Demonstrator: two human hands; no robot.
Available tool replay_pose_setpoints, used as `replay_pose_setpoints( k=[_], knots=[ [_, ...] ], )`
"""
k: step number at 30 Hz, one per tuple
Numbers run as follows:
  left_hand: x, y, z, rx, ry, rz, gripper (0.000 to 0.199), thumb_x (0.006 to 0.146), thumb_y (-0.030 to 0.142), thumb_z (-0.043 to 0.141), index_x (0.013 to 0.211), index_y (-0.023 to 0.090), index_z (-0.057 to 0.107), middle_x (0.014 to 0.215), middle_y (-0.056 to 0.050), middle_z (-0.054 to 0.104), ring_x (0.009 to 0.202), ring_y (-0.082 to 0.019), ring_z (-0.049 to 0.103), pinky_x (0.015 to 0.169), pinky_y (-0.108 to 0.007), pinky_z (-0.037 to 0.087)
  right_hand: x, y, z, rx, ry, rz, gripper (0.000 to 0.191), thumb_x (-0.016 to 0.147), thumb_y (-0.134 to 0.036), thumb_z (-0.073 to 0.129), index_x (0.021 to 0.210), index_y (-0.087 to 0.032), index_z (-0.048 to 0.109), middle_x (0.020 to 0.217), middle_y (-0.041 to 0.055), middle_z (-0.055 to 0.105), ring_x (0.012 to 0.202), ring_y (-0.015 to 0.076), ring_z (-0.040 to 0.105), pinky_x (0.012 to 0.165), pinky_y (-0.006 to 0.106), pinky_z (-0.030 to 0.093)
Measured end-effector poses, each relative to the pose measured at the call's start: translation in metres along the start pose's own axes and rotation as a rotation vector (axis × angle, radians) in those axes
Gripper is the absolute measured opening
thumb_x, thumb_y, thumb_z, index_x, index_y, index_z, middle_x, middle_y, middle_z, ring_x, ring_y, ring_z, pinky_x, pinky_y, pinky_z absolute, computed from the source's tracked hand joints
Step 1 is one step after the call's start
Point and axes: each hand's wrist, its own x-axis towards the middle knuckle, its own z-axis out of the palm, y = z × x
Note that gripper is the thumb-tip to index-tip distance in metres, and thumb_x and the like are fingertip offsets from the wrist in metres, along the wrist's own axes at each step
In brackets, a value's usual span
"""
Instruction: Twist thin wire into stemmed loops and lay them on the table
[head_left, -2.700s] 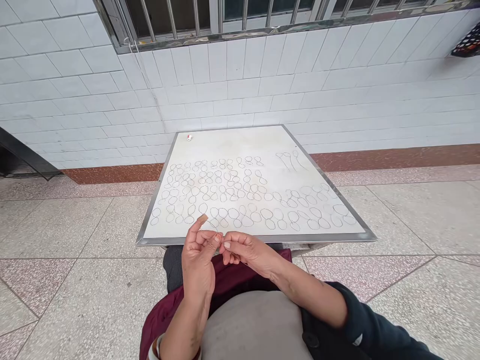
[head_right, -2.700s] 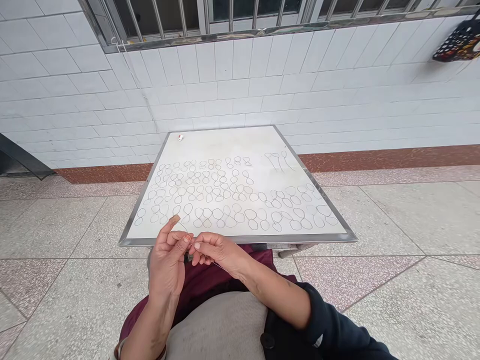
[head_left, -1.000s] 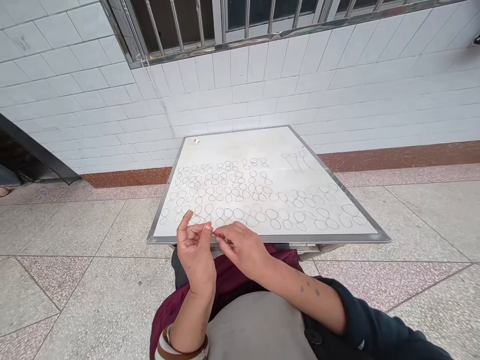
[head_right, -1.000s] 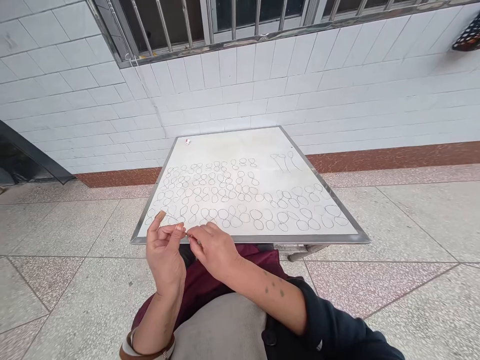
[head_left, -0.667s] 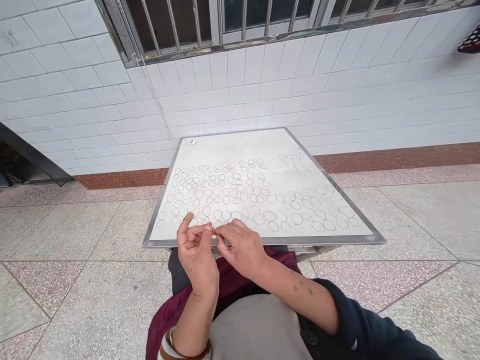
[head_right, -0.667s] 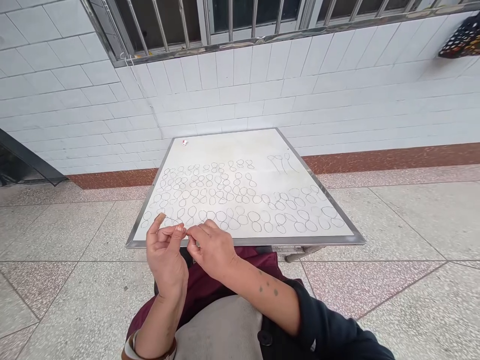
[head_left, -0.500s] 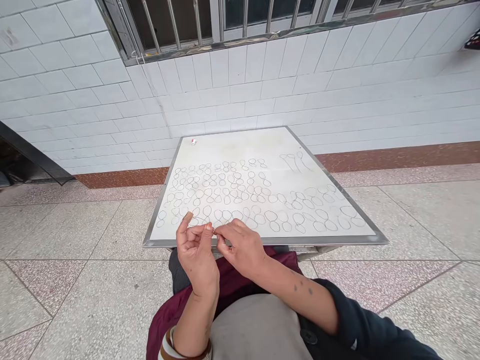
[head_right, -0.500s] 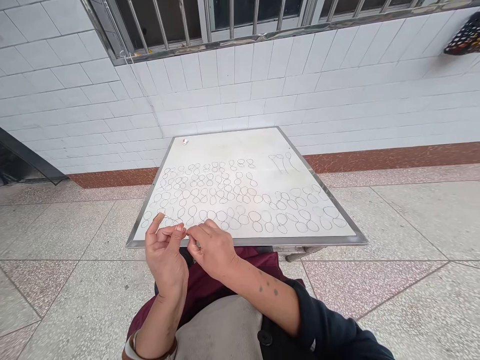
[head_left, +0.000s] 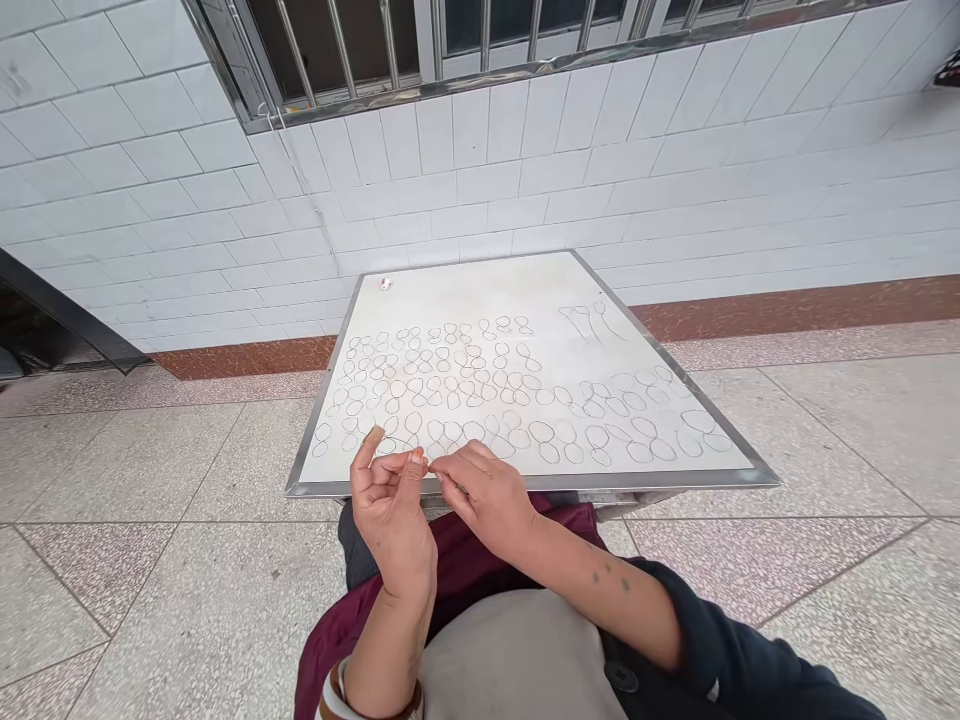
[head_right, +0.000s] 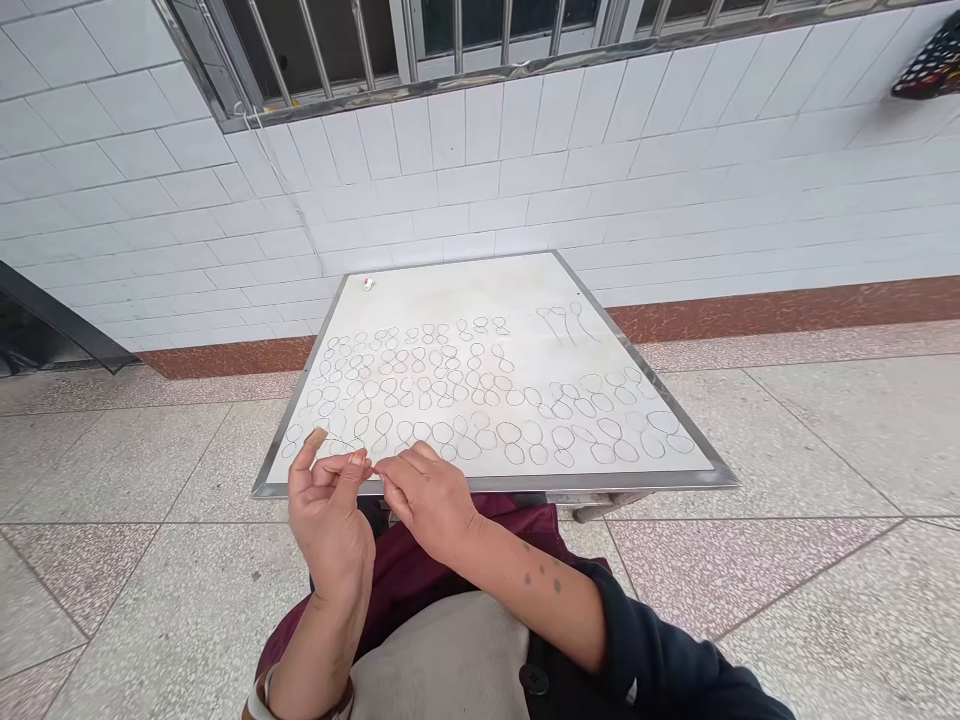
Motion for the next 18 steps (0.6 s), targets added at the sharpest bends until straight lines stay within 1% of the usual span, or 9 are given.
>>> replay_pose_setpoints(
  k=[5, 10, 13, 16, 18],
  knots=[
    [-0.002, 0.001, -0.001, 0.024, -0.012, -0.001, 0.052, 0.074, 0.018, 0.076, 0.122, 0.027, 0.06, 0.073, 0.006, 0.062, 0.074, -0.01, 0.06, 0.083, -0.027, 0.049, -0.004, 0.002, -0.002, 0.018, -0.016, 0.006, 0.019, 0.092, -0.01, 0.047, 0.091, -0.02, 0.063, 0.069, 0.0014, 0.063, 0.069, 0.0171, 0.048, 0.06, 0.027, 0.041],
    [-0.001, 0.005, -0.003, 0.013, -0.008, 0.03, 0.05, 0.074, 0.019, 0.076, 0.122, 0.027, 0.06, 0.072, 0.006, 0.063, 0.077, -0.01, 0.063, 0.085, -0.026, 0.047, -0.01, 0.002, -0.008, 0.073, -0.054, 0.001, 0.018, 0.097, -0.015, 0.045, 0.1, -0.02, 0.062, 0.077, 0.0031, 0.066, 0.074, 0.0175, 0.05, 0.065, 0.029, 0.045],
    [0.004, 0.009, -0.008, 0.001, 0.013, 0.066, 0.05, 0.074, 0.018, 0.076, 0.121, 0.026, 0.061, 0.072, 0.006, 0.063, 0.075, -0.01, 0.063, 0.086, -0.027, 0.047, -0.022, 0.005, -0.011, 0.064, -0.07, -0.02, 0.018, 0.097, -0.015, 0.044, 0.099, -0.019, 0.062, 0.078, 0.004, 0.067, 0.074, 0.0179, 0.05, 0.064, 0.029, 0.046],
    [0.014, 0.015, -0.016, -0.028, 0.038, 0.098, 0.052, 0.074, 0.016, 0.075, 0.122, 0.025, 0.06, 0.073, 0.006, 0.063, 0.075, -0.01, 0.062, 0.088, -0.029, 0.046, -0.039, 0.014, -0.016, 0.067, -0.114, -0.034, 0.021, 0.096, -0.013, 0.043, 0.099, -0.019, 0.063, 0.079, 0.0047, 0.067, 0.073, 0.0185, 0.05, 0.063, 0.03, 0.048],
    [0.021, 0.018, -0.021, -0.037, 0.054, 0.11, 0.054, 0.073, 0.016, 0.076, 0.124, 0.024, 0.059, 0.074, 0.005, 0.063, 0.077, -0.01, 0.062, 0.088, -0.03, 0.046, -0.048, 0.022, -0.022, 0.087, -0.15, -0.002, 0.022, 0.096, -0.012, 0.042, 0.098, -0.019, 0.063, 0.08, 0.0048, 0.068, 0.073, 0.0189, 0.051, 0.064, 0.031, 0.049]
  ],
)
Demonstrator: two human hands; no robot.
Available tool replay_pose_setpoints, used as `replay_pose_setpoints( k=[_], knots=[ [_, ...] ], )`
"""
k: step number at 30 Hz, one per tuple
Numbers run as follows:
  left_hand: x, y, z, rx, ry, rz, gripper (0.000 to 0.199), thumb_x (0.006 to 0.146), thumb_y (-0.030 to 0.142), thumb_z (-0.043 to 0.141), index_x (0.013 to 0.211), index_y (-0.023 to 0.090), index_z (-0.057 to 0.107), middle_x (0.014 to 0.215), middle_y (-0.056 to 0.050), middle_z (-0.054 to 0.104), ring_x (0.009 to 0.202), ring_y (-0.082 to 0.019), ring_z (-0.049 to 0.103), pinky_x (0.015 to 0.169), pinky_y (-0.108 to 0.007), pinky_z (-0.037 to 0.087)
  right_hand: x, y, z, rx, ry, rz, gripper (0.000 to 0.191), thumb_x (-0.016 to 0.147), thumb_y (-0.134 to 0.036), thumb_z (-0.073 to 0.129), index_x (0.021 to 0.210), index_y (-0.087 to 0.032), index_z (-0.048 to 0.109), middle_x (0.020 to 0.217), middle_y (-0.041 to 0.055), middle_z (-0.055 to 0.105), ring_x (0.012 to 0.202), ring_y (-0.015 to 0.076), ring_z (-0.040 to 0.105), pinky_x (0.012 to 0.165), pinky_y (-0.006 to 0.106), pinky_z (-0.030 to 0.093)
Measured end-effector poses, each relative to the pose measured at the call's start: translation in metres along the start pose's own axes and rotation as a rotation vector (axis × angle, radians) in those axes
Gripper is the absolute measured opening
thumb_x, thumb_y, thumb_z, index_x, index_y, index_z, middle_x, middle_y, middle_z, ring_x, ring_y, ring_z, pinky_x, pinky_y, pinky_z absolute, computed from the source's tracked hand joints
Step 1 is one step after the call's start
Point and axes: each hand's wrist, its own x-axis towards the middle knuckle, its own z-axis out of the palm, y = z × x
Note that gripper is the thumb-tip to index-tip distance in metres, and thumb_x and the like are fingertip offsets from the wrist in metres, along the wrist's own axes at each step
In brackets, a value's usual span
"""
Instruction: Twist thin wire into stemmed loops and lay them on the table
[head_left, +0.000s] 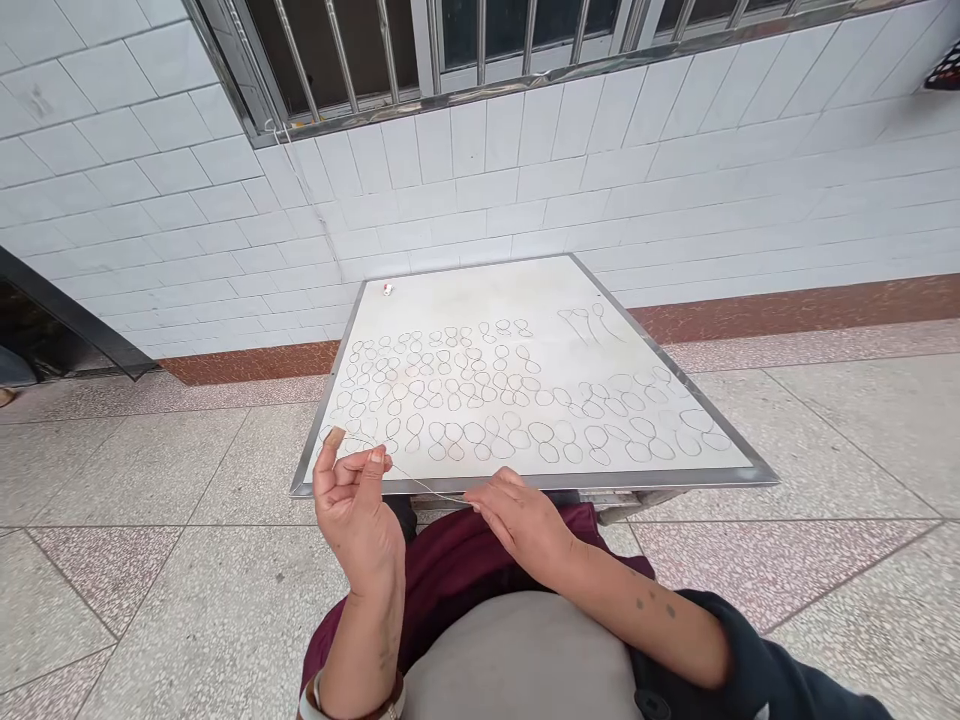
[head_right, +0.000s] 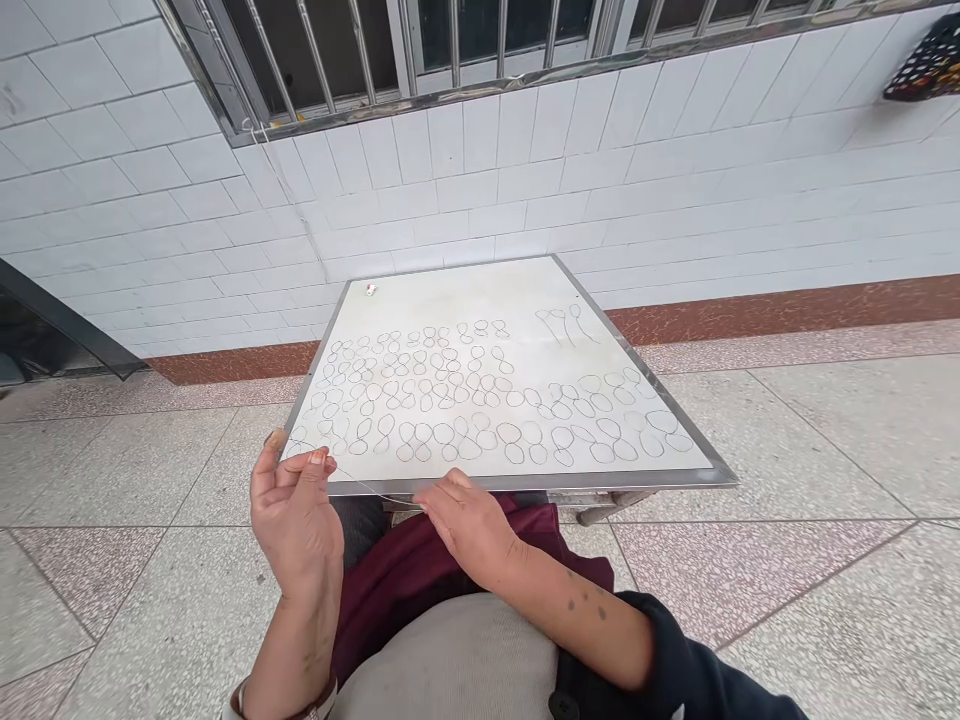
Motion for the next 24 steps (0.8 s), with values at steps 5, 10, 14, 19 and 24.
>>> replay_pose_setpoints(
  k=[5, 10, 14, 19, 24],
  knots=[
    [-0.001, -0.002, 0.0, 0.031, -0.137, -0.113, 0.061, 0.072, 0.018, 0.077, 0.129, 0.024, 0.055, 0.071, 0.006, 0.062, 0.07, -0.009, 0.06, 0.08, -0.026, 0.048, 0.002, -0.002, -0.018, 0.174, 0.057, 0.28, 0.017, 0.096, -0.02, 0.047, 0.096, -0.021, 0.064, 0.086, 0.0042, 0.069, 0.08, 0.0181, 0.06, 0.072, 0.032, 0.051],
    [-0.022, -0.015, 0.012, 0.065, -0.309, -0.259, 0.062, 0.076, 0.021, 0.075, 0.133, 0.025, 0.05, 0.073, 0.004, 0.063, 0.076, -0.011, 0.062, 0.084, -0.027, 0.048, 0.019, -0.023, -0.015, 0.439, -0.042, 0.431, 0.011, 0.086, -0.028, 0.063, 0.095, -0.022, 0.065, 0.083, 0.0009, 0.07, 0.071, 0.0149, 0.063, 0.068, 0.028, 0.05],
    [-0.026, -0.024, 0.019, 0.116, -0.382, -0.292, 0.066, 0.079, 0.025, 0.072, 0.138, 0.026, 0.044, 0.078, 0.003, 0.065, 0.082, -0.013, 0.064, 0.088, -0.03, 0.048, 0.02, -0.018, -0.003, 0.614, -0.001, 0.581, 0.008, 0.085, -0.028, 0.059, 0.086, -0.021, 0.063, 0.075, -0.0016, 0.066, 0.062, 0.0113, 0.058, 0.058, 0.024, 0.047],
    [-0.027, -0.036, 0.026, 0.205, -0.537, -0.362, 0.079, 0.078, 0.031, 0.073, 0.145, 0.029, 0.031, 0.1, -0.005, 0.07, 0.093, -0.017, 0.065, 0.089, -0.035, 0.048, 0.023, 0.0, -0.009, 0.792, 0.093, 0.693, 0.017, 0.083, -0.037, 0.06, 0.084, -0.02, 0.06, 0.068, -0.0048, 0.057, 0.047, 0.0066, 0.041, 0.045, 0.02, 0.038],
    [-0.019, -0.059, 0.012, 0.361, -0.55, -0.386, 0.058, 0.076, 0.042, 0.072, 0.128, 0.023, 0.055, 0.111, -0.011, 0.067, 0.09, -0.02, 0.066, 0.082, -0.035, 0.05, 0.031, 0.043, -0.026, 0.716, 0.229, 0.767, 0.022, 0.08, -0.04, 0.061, 0.084, -0.019, 0.061, 0.073, -0.0014, 0.061, 0.054, 0.0092, 0.048, 0.046, 0.02, 0.04]
  ],
)
